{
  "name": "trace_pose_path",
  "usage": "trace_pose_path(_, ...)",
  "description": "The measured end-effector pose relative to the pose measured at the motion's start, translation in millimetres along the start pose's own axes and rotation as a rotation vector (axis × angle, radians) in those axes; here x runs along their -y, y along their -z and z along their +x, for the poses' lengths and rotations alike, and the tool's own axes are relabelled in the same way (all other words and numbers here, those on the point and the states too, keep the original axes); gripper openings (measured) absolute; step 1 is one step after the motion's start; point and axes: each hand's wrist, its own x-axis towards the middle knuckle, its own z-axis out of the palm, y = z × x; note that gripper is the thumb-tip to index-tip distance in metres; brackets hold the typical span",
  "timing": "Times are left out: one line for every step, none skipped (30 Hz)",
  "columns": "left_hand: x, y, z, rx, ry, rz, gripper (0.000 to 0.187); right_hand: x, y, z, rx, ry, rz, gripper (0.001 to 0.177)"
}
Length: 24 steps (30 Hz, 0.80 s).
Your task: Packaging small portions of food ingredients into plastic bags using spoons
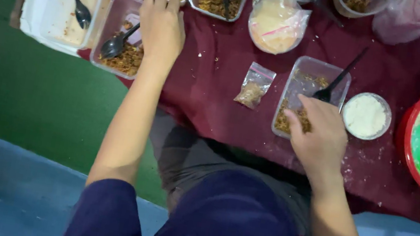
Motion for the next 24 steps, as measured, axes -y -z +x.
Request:
trace_pose_path(-10.9,3.0,-4.4,0.006,-0.006,-0.01,0.016,-5.9,0.9,-7.3,0.001,-0.012,-0.006,0.031)
trace_pose_path(-21.8,5.9,-9.0,0.009,0.027,-0.081,0.018,-12.0,1.8,-14.9,-0.059,-0.066,-0.055,0.025)
trace_pose_path(-33.3,9.1,-15.3,0.017,0.061,-0.155,0.02,-17.3,3.2,-24.3,-0.116,-0.123,-0.106,0.02)
trace_pose_path(-46.8,13.7,-19.2,0.028,0.055,-0.166,0.02,-20.5,5.5,-29.5,-0.111,-0.137,-0.113,0.02)
trace_pose_path(-60.6,18.6,-22.9,0.002,0.037,-0.256,0.015,-24.6,8.1,-34.1,-0.112,-0.186,-0.19,0.017)
trace_pose_path(-74.2,24.3,-26.9,-0.025,0.019,-0.347,0.011,-28.3,11.0,-39.1,-0.111,-0.235,-0.267,0.015)
trace_pose_path(-84.4,23.7,-31.6,-0.02,0.017,-0.354,0.011,-34.4,9.5,-44.3,-0.109,-0.241,-0.272,0.015)
trace_pose_path(-94.3,24.1,-36.5,0.0,0.049,-0.381,0.011,-39.6,8.5,-49.6,-0.071,-0.305,-0.324,0.018)
trace_pose_path(-101.6,26.2,-41.2,0.016,0.083,-0.398,0.01,-44.7,5.1,-52.7,-0.035,-0.362,-0.368,0.022)
trace_pose_path(-102.1,22.2,-43.1,0.018,0.084,-0.396,0.01,-45.3,6.4,-54.8,-0.034,-0.362,-0.365,0.022)
trace_pose_path(-100.3,18.7,-43.0,0.025,0.166,-0.48,0.008,-46.6,5.7,-53.3,0.092,-0.475,-0.362,0.019)
trace_pose_path(-98.0,15.8,-43.0,0.031,0.247,-0.564,0.007,-47.2,5.2,-51.7,0.221,-0.585,-0.357,0.023)
trace_pose_path(-89.1,11.3,-42.2,0.022,0.249,-0.553,0.007,-50.0,4.4,-53.1,0.217,-0.574,-0.35,0.023)
trace_pose_path(-79.9,7.2,-41.4,0.009,0.262,-0.497,0.012,-52.7,3.6,-54.4,0.202,-0.598,-0.279,0.02)
trace_pose_path(-70.5,2.7,-39.6,-0.004,0.273,-0.443,0.017,-55.4,3.0,-55.1,0.187,-0.622,-0.21,0.019)
trace_pose_path(-59.0,1.6,-34.7,-0.012,0.274,-0.434,0.017,-50.8,9.3,-49.3,0.183,-0.612,-0.203,0.019)
trace_pose_path(-48.5,0.6,-31.7,0.007,0.242,-0.36,0.022,-45.8,16.6,-45.3,0.182,-0.67,-0.11,0.018)
trace_pose_path(-37.8,-0.8,-28.7,0.026,0.209,-0.286,0.029,-41.1,23.5,-41.4,0.181,-0.727,-0.015,0.018)
trace_pose_path(-28.7,-1.0,-24.3,0.021,0.212,-0.282,0.029,-32.2,30.0,-35.0,0.181,-0.721,-0.013,0.018)
trace_pose_path(-19.6,-1.6,-19.8,0.046,0.211,-0.251,0.033,-23.6,36.3,-28.6,0.154,-0.754,0.039,0.014)
trace_pose_path(-11.5,-1.8,-17.9,0.077,0.212,-0.222,0.038,-14.1,43.5,-24.4,0.133,-0.791,0.09,0.011)
trace_pose_path(-7.4,0.9,-17.8,0.079,0.216,-0.22,0.038,-1.7,43.4,-15.3,0.138,-0.789,0.091,0.011)
trace_pose_path(-3.0,3.9,-18.6,0.046,0.225,-0.255,0.034,11.0,42.9,-6.7,0.123,-0.812,0.186,0.01)
trace_pose_path(1.4,6.9,-19.4,0.013,0.234,-0.29,0.03,23.8,42.4,1.9,0.109,-0.834,0.282,0.009)
